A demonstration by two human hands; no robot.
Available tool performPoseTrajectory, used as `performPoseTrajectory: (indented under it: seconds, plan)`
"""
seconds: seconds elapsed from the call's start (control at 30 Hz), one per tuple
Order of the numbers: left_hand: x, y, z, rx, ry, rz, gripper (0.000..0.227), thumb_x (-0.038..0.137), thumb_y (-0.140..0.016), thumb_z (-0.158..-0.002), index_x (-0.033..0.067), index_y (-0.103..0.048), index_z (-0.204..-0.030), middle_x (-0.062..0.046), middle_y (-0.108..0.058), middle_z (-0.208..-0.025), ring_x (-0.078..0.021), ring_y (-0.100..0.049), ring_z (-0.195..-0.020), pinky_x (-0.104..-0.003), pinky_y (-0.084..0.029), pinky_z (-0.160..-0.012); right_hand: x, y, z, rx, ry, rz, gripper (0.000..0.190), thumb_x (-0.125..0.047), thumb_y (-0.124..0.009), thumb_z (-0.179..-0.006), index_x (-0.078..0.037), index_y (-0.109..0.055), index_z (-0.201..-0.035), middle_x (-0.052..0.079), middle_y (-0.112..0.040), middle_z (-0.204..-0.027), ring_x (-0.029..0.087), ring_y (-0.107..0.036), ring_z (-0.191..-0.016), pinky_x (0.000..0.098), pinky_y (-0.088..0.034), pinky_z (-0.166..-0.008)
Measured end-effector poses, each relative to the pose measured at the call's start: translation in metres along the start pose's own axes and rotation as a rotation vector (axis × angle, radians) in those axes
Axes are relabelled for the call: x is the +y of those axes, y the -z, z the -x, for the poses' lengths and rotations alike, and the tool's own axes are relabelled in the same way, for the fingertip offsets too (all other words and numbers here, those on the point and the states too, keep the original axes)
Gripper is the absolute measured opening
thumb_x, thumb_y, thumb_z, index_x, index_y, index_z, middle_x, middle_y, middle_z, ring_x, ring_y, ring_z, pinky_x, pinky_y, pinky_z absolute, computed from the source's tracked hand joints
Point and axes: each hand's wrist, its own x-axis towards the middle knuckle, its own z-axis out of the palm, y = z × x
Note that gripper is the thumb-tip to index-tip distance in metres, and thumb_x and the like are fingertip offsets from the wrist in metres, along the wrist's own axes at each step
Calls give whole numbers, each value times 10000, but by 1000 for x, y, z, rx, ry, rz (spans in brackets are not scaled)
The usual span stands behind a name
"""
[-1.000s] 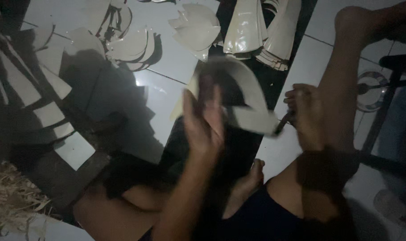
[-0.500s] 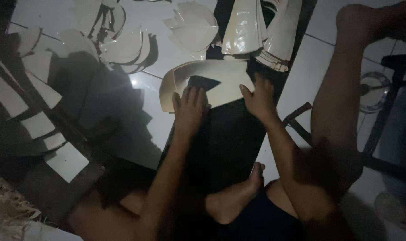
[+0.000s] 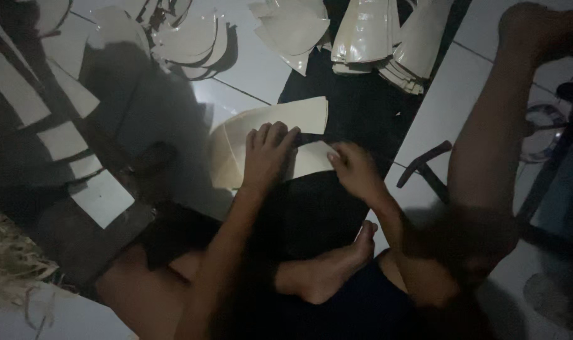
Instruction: The person sits on the floor and uses a knife to cut a U-shaped hole into a beige shoe sole. They repeatedly trim the edges and refine the shape of the cutout, then place the finished sole aside.
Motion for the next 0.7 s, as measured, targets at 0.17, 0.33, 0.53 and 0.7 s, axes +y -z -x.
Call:
performPoseTrajectory:
  seconds: [0.17, 0.33, 0.53, 0.7]
  plan:
    - [-14, 12, 5, -122, -180, -8, 473, 443, -662, -928, 172, -624, -1313, -137, -465, -1515, -391, -308, -1470, -664, -170, -1160, 1, 8, 22, -131, -332, -303, 442, -269, -654, -982, -5, -562, -1324, 181, -728, -1101, 229, -719, -973, 388, -578, -811]
    - [-20, -3, 36, -203, -231, 26, 441, 325, -622, -954, 171, -639, -1367, -94, -517, -1510, -304, -396, -1473, -547, -216, -1249, -11, 1, 19, -114, -290, -43, 543, -309, -700, -958, -44, -516, -1396, 225, -712, -1067, 331, -702, -957, 443, -559, -810]
    - [13, -7, 44, -115, 37, 236, 302, 176, -592, -1004, 91, -671, -1283, -193, -598, -1327, -346, -550, -1260, -497, -421, -1092, -12, 4, 16, 33, 197, 368, 375, -231, -711, -943, -76, -678, -1283, 218, -687, -1158, 341, -674, -1033, 440, -552, -817]
    - [52, -13, 22, -85, 41, 516, 205, 124, -584, -1082, 12, -650, -1241, -138, -663, -1034, -287, -672, -939, -444, -542, -796, 7, 11, -3, 20, 364, 238, 238, -154, -681, -997, -56, -754, -1202, 158, -717, -1137, 288, -696, -1006, 395, -571, -844]
